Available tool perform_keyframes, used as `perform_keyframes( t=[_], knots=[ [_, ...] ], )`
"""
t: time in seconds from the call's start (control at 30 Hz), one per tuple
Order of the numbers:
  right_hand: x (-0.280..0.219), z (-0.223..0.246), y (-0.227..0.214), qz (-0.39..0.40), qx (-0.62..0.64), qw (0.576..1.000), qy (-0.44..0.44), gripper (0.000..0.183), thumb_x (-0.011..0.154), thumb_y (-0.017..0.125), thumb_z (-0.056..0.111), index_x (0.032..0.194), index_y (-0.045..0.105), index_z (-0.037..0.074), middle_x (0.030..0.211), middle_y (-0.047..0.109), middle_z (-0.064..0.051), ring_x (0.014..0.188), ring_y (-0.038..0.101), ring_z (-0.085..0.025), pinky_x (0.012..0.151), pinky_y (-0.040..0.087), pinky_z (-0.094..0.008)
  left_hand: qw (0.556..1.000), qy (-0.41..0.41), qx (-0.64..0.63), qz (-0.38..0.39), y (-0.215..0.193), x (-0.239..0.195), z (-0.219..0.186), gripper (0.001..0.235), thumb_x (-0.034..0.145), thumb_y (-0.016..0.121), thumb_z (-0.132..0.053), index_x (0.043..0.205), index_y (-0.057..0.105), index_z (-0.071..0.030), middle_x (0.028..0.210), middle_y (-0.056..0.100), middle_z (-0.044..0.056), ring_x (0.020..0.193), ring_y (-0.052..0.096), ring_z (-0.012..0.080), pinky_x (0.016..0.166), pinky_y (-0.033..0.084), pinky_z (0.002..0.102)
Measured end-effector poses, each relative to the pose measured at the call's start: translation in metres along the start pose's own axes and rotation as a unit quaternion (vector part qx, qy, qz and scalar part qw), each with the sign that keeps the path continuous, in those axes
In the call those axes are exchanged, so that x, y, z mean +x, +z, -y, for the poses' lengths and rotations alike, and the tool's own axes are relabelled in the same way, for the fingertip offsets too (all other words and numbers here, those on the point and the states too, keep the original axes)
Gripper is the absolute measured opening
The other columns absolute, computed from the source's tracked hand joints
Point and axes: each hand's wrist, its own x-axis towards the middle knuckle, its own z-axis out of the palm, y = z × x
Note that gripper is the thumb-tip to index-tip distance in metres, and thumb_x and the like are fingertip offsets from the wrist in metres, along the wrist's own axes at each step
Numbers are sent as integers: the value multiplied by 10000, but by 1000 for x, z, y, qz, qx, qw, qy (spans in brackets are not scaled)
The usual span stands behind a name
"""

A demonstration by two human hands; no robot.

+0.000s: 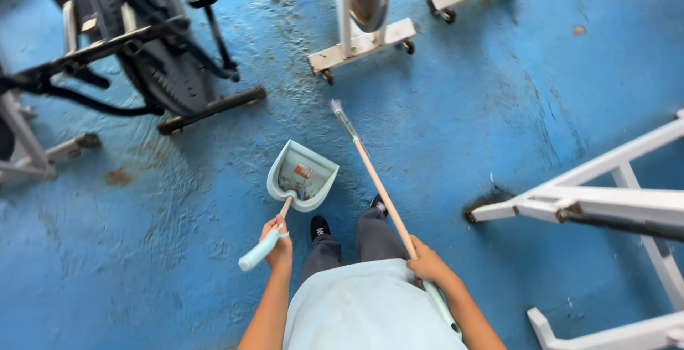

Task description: The person sweeps debris from a blue floor into a dustpan using a broom. They move around various pieces of gym equipment, including stationary bikes and weight machines, to collect dirt and a red snack packet.

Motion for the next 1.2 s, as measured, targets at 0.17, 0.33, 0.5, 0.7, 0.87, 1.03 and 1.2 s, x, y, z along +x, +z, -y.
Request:
perform_keyframes(
  t=[0.17,0.33,0.5,0.7,0.87,1.03,1.2],
  knots=[
    [-13,-7,-74,-23,72,997,26,774,865,502,54,1578,288,266,910,636,-163,497,600,-228,430,555,-366,996,24,9,83,64,-7,-103,520,1006,496,-596,989,673,-107,814,691,68,741,653,231,676,486,395],
    [-11,-19,-181,-94,41,994,37,880,802,685,172,1612,346,234,1340,627,-310,1224,654,-415,956,580,-533,984,148,31,94,184,-42,-192,489,1073,556,-460,1008,694,4,865,730,269,935,706,422,879,526,449],
    [-1,-36,-319,-97,20,994,35,876,844,641,204,1641,276,229,1412,515,-362,1377,507,-446,1121,447,-548,981,156,19,118,345,-69,-279,425,1053,582,-489,973,704,-90,801,736,153,876,717,325,847,517,423],
    [9,-64,-458,-118,66,989,67,831,865,617,167,1633,300,165,1427,548,-334,1343,551,-431,1099,469,-528,963,195,57,177,520,-74,-348,399,1026,615,-510,1026,728,-127,953,762,167,988,714,337,876,512,427],
    [37,-114,-537,-152,122,977,91,795,850,640,175,1595,363,131,1376,599,-329,1253,614,-451,1071,499,-517,948,206,54,237,588,-129,-450,432,1031,610,-522,1060,735,-110,986,758,186,1023,705,362,893,511,463],
    [139,-243,-577,-201,218,944,143,706,838,624,183,1524,484,90,979,760,-257,786,785,-359,783,597,-492,916,260,71,296,680,-122,-518,410,1014,638,-509,1111,740,-124,1006,748,199,1064,682,402,905,509,491],
    [211,-339,-662,-279,322,891,158,549,828,645,28,1362,604,-89,700,699,-295,527,702,-359,521,543,-441,893,282,117,332,767,-140,-578,447,993,641,-629,1075,761,-206,984,774,87,1035,717,296,885,538,420]
  ],
)
